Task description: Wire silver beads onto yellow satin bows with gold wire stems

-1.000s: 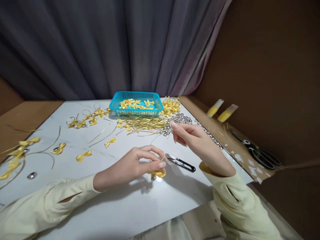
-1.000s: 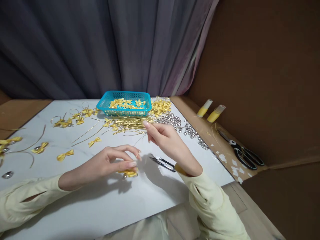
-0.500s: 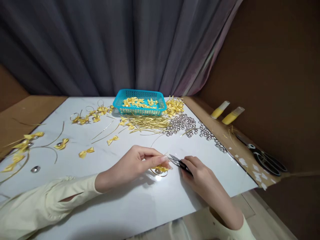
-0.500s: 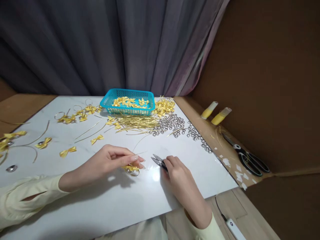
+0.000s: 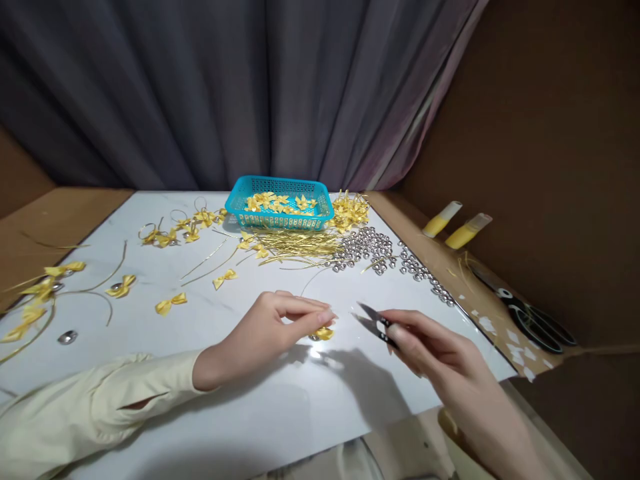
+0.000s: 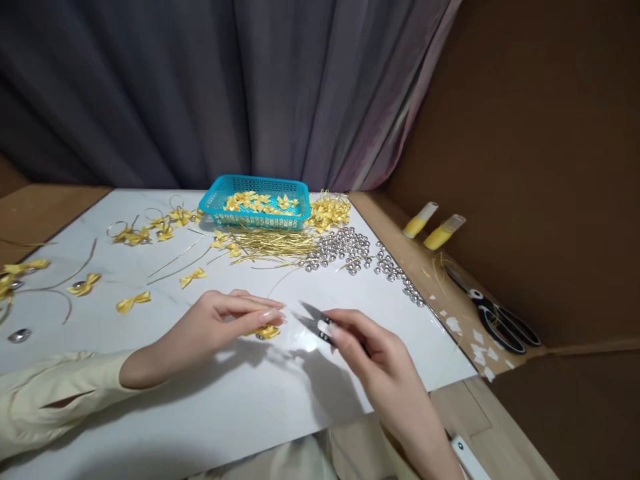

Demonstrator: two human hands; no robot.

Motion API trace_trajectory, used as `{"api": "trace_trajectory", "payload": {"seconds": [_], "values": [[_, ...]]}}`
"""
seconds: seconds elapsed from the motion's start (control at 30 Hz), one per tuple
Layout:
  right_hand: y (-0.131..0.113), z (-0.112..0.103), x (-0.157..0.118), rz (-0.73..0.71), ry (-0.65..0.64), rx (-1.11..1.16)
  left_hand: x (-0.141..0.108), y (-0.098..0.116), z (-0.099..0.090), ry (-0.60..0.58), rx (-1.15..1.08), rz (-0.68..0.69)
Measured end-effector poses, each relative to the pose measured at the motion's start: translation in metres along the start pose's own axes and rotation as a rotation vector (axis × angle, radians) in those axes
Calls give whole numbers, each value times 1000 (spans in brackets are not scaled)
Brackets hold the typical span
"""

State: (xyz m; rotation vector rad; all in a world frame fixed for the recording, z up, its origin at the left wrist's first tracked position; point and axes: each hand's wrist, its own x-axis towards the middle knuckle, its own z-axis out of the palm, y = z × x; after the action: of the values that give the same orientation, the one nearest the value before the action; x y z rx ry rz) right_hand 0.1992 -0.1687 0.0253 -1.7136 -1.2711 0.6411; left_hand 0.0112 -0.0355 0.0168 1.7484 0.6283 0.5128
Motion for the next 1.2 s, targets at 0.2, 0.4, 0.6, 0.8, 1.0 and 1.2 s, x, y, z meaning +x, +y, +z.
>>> {"api": "trace_trajectory", "payload": {"seconds": [0.2, 0.4, 0.6, 0.8, 1.0, 1.2], "values": [[-6, 18, 0, -14, -79, -92, 2, -5, 1, 42, -62, -72], [-9, 25, 5, -13, -91, -166, 3, -8, 1, 36, -115, -47], [-13, 28, 11, -31, -104, -245, 4, -10, 2, 26, -126, -18], [-15, 39, 14, -180, -3, -352, 4, -10, 2, 9, -160, -1], [-20, 45, 13, -318, 96, -425, 4, -10, 2, -28, -185, 9], [-20, 48, 12, -300, 55, -469, 4, -8, 3, 0, -177, -63]]}}
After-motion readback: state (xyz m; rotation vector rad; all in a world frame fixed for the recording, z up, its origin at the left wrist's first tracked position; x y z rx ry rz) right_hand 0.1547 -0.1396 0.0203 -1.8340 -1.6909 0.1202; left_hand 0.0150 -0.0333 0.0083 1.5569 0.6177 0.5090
